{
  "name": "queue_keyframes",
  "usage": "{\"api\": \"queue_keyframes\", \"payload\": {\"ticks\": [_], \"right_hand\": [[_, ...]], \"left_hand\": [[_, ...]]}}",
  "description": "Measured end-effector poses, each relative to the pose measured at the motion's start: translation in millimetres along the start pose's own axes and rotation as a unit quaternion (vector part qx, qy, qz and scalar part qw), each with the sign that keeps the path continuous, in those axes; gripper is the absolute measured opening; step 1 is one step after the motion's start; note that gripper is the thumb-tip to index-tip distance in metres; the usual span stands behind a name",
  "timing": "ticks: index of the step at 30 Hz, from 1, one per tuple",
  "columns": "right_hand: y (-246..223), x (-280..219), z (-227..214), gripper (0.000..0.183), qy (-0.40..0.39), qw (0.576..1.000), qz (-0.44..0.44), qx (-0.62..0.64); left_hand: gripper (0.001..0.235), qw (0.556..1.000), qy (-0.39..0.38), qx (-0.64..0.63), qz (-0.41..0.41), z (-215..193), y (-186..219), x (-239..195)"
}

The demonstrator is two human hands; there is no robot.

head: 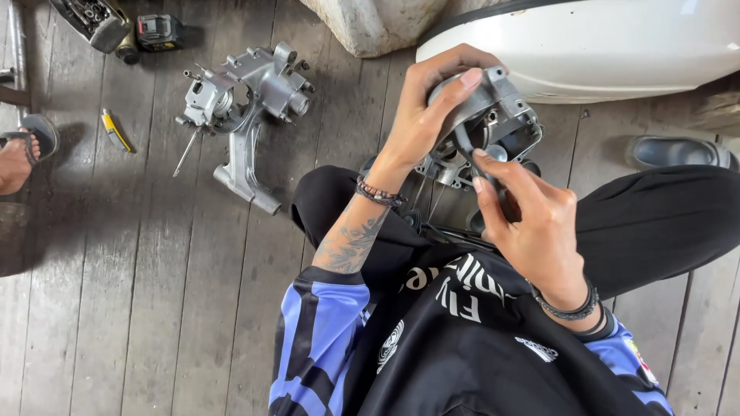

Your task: Cleaning and inspecting a metal motorcycle engine casing using a small scraping tool

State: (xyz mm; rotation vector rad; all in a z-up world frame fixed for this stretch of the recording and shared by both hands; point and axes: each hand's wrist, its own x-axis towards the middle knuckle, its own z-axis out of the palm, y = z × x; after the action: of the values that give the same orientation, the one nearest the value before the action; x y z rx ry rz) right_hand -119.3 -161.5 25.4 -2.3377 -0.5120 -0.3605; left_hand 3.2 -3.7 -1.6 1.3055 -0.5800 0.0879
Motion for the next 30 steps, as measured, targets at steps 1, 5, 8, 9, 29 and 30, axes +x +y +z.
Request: {"api": "queue_keyframes", "payload": {"ticks": [1,5,8,9,29,30], "right_hand": [[4.2,-0.1,4.6,0.015,0.021,1.0,-0.016,-0.01],[6.3,-14.7,11.2,0.017,0.02,1.0,-0.016,0.013],[7.0,-19.7,16.8,0.012,0.02,1.0,0.005,0.02],[6.7,-19.2,17.9,0.012,0.027,0.999,0.015,0.036],[39.8,-12.0,47.3,0.015,0.103,0.983,0.021,0.153],[41.0,-8.6,44.9,0.015,0.104,0.98,0.026,0.169]], "left_hand": [[0.035,1.0,-0.012,-0.005,-0.006,-0.6,1.1,1.2],[0.036,0.987,0.053,-0.144,-0.048,-6.7,-18.5,-2.1],[0.036,0.972,0.068,-0.218,-0.061,-6.2,-4.8,-0.1],[0.04,0.968,0.054,-0.232,-0.074,-5.2,-7.6,-2.1],[0.019,0.988,0.149,0.039,0.013,5.9,-46.5,-0.2],[0.019,0.992,0.127,0.02,0.011,11.2,-48.5,-2.5]]}}
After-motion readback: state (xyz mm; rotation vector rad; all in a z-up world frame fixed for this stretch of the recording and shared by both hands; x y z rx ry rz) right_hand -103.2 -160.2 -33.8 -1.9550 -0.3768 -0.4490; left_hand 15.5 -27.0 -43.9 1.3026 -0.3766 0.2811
